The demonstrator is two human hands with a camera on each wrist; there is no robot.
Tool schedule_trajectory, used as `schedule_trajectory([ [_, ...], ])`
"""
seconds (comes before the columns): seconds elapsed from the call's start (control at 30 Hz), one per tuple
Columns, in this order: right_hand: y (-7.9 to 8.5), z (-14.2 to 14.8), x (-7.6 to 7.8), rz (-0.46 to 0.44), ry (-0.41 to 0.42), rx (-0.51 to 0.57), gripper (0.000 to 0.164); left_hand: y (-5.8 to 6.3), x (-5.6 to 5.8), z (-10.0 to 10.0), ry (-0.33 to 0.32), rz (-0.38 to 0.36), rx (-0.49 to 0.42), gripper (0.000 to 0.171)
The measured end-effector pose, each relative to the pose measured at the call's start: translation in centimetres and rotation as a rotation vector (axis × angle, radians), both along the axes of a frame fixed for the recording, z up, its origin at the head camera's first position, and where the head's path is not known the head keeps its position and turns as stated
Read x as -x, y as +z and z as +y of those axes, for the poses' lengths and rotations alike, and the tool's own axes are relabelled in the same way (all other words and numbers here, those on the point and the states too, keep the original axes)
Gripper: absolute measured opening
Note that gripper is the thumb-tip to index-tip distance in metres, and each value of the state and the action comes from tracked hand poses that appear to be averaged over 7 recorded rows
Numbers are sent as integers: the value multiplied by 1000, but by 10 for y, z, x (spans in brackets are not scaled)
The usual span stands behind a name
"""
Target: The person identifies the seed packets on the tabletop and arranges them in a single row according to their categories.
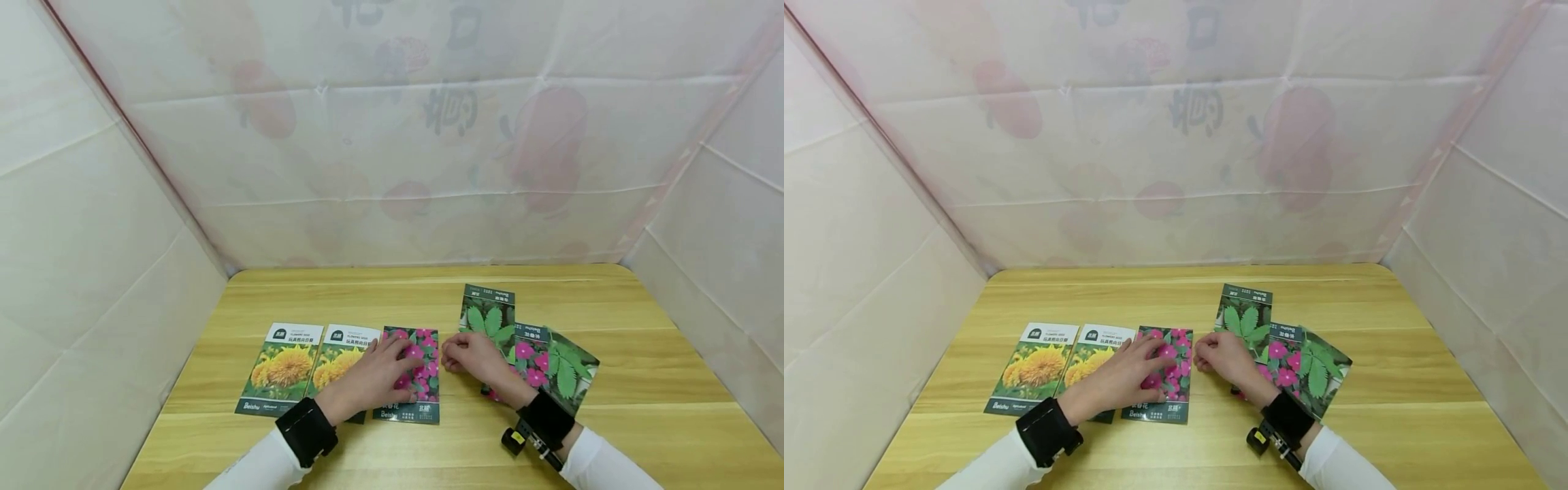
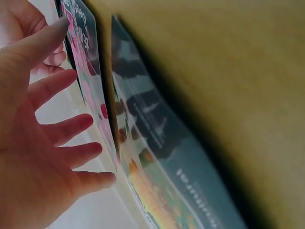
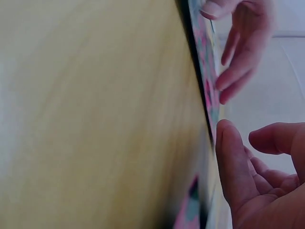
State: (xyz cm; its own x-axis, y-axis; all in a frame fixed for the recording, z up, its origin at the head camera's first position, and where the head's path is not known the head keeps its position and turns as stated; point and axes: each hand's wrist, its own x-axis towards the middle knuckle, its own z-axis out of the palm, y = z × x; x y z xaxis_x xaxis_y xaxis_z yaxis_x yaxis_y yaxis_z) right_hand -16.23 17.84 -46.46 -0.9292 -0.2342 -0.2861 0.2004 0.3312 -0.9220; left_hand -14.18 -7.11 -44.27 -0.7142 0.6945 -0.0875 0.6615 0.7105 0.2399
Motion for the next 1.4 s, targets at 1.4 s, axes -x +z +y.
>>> schedule_trajectory([
  [1.4, 7, 83, 15, 602, -61, -557, 39, 16, 6, -13, 28, 39, -83, 49],
])
